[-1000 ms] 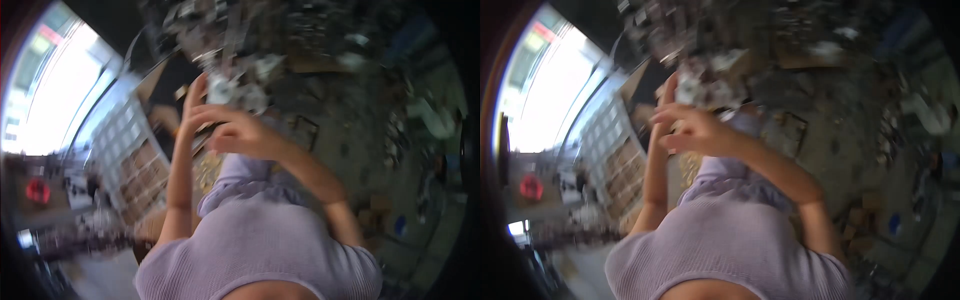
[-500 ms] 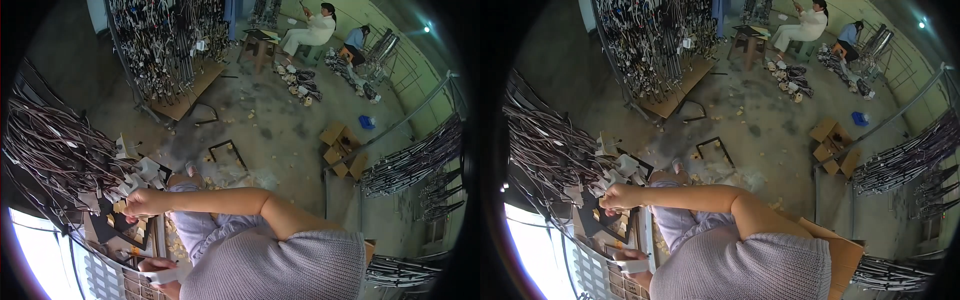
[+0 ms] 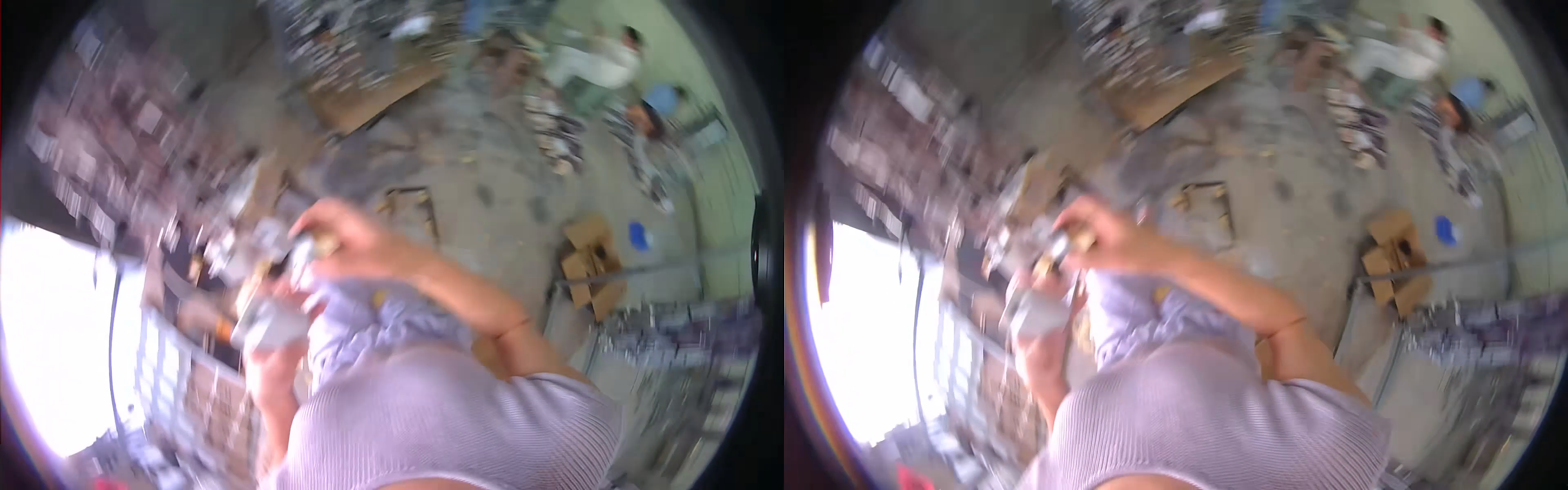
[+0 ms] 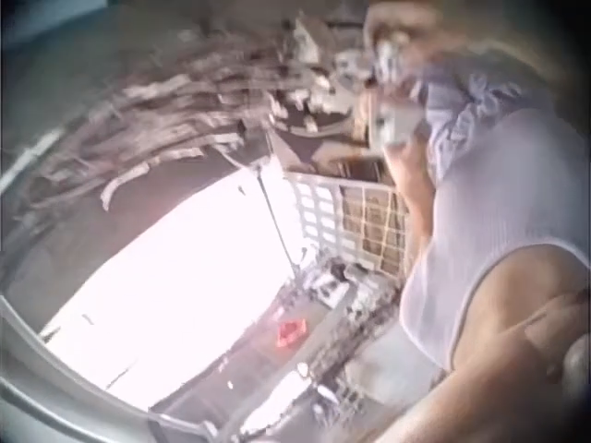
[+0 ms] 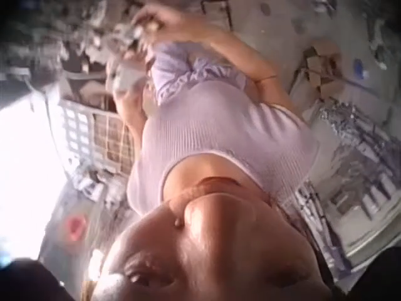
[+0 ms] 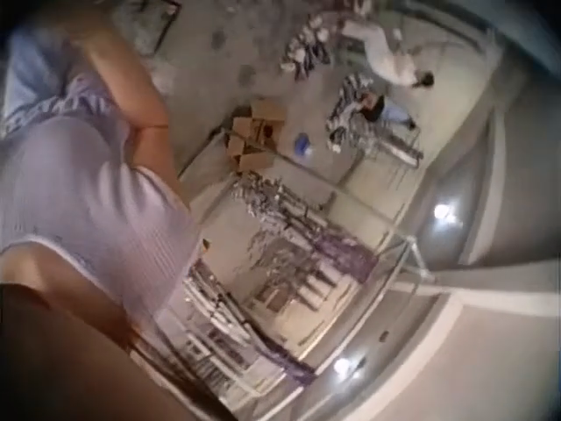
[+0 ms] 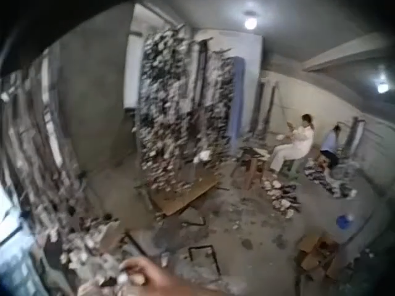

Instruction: Applying adhesive tape to secure a cable into a white plastic housing as part of a wiring assembly.

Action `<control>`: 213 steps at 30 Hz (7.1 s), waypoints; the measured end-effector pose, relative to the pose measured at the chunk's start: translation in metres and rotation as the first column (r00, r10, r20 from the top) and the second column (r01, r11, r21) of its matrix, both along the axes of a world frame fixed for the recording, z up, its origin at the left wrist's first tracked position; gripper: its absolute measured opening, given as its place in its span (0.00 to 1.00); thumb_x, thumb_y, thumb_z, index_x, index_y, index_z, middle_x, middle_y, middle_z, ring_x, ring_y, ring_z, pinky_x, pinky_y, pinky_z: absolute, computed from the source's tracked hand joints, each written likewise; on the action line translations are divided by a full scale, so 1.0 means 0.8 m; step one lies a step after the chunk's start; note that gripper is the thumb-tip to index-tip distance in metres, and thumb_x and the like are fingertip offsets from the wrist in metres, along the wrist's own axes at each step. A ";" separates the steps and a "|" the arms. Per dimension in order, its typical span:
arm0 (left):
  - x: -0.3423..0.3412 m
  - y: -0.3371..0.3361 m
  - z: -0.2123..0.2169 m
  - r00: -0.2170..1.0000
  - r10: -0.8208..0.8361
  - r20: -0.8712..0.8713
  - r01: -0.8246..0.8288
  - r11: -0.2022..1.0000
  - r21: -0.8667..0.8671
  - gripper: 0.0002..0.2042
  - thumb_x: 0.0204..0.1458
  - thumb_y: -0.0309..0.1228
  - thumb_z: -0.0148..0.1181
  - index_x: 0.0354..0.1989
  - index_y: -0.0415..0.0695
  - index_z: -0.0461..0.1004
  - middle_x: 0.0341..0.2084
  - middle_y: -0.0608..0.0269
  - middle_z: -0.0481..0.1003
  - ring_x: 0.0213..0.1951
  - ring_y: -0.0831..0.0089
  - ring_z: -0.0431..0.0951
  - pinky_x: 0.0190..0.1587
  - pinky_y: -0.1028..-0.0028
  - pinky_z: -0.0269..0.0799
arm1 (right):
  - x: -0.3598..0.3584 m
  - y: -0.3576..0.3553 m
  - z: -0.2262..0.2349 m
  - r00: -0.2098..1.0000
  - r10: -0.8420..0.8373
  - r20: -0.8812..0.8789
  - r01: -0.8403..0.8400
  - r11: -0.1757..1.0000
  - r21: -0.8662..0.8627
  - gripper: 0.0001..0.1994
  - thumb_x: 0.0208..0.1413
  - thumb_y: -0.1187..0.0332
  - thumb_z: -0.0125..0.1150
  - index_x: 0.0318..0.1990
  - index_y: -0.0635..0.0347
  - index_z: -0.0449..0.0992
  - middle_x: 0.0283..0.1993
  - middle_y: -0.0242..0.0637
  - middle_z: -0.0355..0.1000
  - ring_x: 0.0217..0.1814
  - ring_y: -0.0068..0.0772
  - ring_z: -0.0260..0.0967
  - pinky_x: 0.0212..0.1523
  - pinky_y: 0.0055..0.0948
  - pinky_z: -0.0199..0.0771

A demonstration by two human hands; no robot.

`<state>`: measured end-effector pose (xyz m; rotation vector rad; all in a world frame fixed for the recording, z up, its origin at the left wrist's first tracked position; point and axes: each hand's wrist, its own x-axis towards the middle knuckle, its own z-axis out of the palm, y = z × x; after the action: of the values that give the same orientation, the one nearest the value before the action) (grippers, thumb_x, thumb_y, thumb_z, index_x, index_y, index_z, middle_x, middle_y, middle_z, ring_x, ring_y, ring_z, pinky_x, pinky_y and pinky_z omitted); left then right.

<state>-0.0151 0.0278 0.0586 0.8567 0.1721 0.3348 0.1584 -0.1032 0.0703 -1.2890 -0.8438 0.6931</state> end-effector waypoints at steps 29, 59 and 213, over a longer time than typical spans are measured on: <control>0.030 -0.015 0.024 0.990 -0.015 -0.137 0.056 0.952 0.300 0.28 0.34 0.17 0.54 0.52 0.41 0.66 0.46 0.62 0.69 0.50 0.72 0.69 0.53 0.74 0.64 | 0.017 -0.033 0.073 0.941 0.232 0.247 -0.202 0.969 -0.142 0.27 0.34 0.68 0.79 0.45 0.63 0.76 0.45 0.32 0.67 0.47 0.23 0.67 0.47 0.22 0.69; 0.046 -0.029 0.008 0.985 0.114 -0.132 -0.020 0.826 0.564 0.26 0.36 0.25 0.67 0.48 0.37 0.67 0.37 0.56 0.75 0.39 0.63 0.77 0.40 0.67 0.72 | -0.016 -0.026 0.090 0.968 0.247 -0.031 -0.249 0.960 -0.130 0.43 0.42 0.55 0.74 0.63 0.69 0.61 0.47 0.36 0.71 0.46 0.23 0.70 0.47 0.22 0.69; 0.016 0.112 -0.117 0.765 0.644 0.000 -0.506 0.601 0.619 0.19 0.57 0.15 0.42 0.55 0.48 0.60 0.41 0.58 0.72 0.40 0.71 0.76 0.40 0.74 0.75 | -0.029 -0.022 0.034 0.759 0.609 -0.231 -0.548 0.789 0.278 0.27 0.59 0.41 0.50 0.24 0.59 0.70 0.24 0.38 0.70 0.22 0.26 0.66 0.24 0.22 0.64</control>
<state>-0.0022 0.1176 -0.0350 1.4642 0.5972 0.9525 0.1353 -0.1211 0.0974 -0.6936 -1.0303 1.2438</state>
